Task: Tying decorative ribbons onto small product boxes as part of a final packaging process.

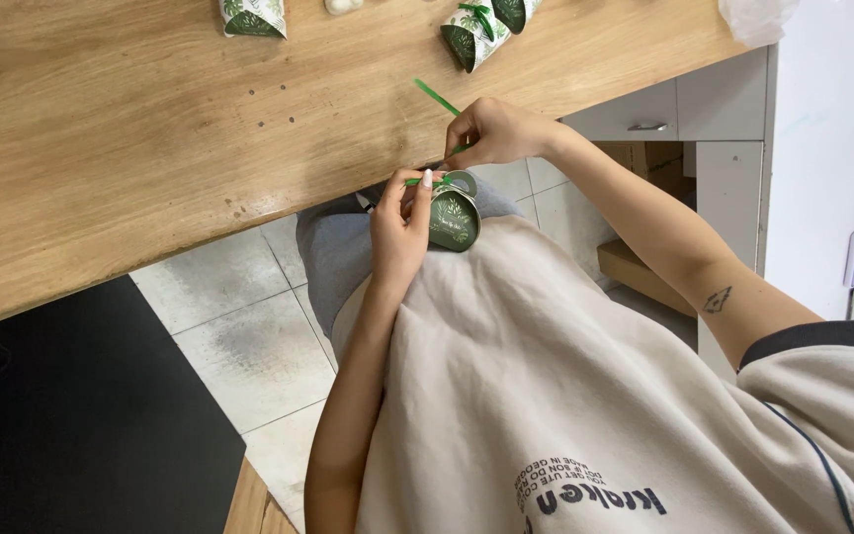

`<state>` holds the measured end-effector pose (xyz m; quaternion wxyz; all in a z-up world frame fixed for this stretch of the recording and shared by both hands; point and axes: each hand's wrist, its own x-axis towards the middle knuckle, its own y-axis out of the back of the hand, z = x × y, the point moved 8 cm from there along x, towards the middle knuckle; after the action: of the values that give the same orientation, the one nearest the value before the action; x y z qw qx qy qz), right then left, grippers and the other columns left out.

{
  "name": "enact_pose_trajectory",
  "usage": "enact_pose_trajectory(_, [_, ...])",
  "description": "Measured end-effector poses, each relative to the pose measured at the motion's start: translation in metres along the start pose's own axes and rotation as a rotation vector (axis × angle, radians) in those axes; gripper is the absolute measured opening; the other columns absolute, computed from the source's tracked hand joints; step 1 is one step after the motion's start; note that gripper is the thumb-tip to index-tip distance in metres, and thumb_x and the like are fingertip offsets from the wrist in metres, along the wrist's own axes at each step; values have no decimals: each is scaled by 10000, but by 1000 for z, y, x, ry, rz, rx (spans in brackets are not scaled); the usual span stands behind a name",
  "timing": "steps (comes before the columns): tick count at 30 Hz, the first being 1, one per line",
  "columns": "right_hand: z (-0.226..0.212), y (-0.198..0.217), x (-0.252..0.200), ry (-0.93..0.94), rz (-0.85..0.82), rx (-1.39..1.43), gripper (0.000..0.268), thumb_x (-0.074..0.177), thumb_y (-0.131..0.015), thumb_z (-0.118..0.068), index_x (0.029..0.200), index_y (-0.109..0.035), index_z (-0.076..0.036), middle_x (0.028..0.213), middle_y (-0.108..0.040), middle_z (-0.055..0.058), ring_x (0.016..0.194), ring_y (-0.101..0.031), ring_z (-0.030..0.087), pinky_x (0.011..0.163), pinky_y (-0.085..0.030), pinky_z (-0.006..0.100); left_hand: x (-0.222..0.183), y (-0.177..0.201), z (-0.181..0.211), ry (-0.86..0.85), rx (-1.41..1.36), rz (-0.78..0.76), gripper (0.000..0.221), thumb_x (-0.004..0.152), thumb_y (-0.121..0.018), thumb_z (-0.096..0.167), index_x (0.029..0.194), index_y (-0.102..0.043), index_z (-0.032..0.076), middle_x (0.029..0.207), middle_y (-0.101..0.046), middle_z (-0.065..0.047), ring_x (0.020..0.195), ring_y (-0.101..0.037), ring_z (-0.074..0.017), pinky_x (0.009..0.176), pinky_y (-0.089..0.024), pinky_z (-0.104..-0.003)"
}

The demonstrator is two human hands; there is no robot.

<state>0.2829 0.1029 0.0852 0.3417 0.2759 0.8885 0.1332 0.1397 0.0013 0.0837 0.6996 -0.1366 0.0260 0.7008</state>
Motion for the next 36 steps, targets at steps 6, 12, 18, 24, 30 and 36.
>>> enact_pose_trajectory(6, [51,-25,-14,-165,-28,334,139,860,-766,-173,900,-769,-41,734,-686,-40,647,-554,48,557,-430,236,0,-2,-9,41,-23,-13,180,1095,-569,190,1057,-614,20,1025,-760,-55,878,-660,-50,725,-510,-214])
enact_pose_trajectory(12, [57,-36,-35,-309,4,532,104,872,-752,-162,878,-755,-58,700,-611,-67,590,-431,34,498,-311,235,9,-9,7,101,-46,-27,280,1055,-604,306,1023,-596,28,958,-779,-89,822,-690,-72,721,-529,-228])
enact_pose_trajectory(18, [52,-35,-32,-293,25,539,107,882,-743,-163,878,-739,-56,705,-606,-65,617,-457,34,509,-334,226,37,1,23,350,161,-88,387,934,-734,400,1035,-668,32,830,-792,-127,645,-609,-144,580,-455,-288])
enact_pose_trajectory(24, [46,-36,-29,-240,20,531,111,896,-723,-161,909,-731,-51,743,-623,-59,655,-493,34,538,-376,223,49,-4,6,173,261,-224,408,738,-908,157,1061,-698,25,841,-801,-99,747,-750,-121,662,-582,-263])
enact_pose_trajectory(30, [9,-18,-52,-159,76,535,184,921,-675,-166,1095,-691,-107,918,-679,-58,780,-553,38,676,-458,222,45,-5,-24,319,5,-247,316,815,-837,48,1091,-688,8,897,-782,-133,759,-738,-128,636,-590,-256])
enact_pose_trajectory(36, [10,-16,-73,-94,63,443,232,952,-717,-179,1163,-735,-82,958,-705,-11,860,-598,59,768,-497,243,38,6,-23,388,-58,-220,276,847,-797,3,1100,-686,-8,942,-776,-149,773,-737,-125,639,-585,-242])
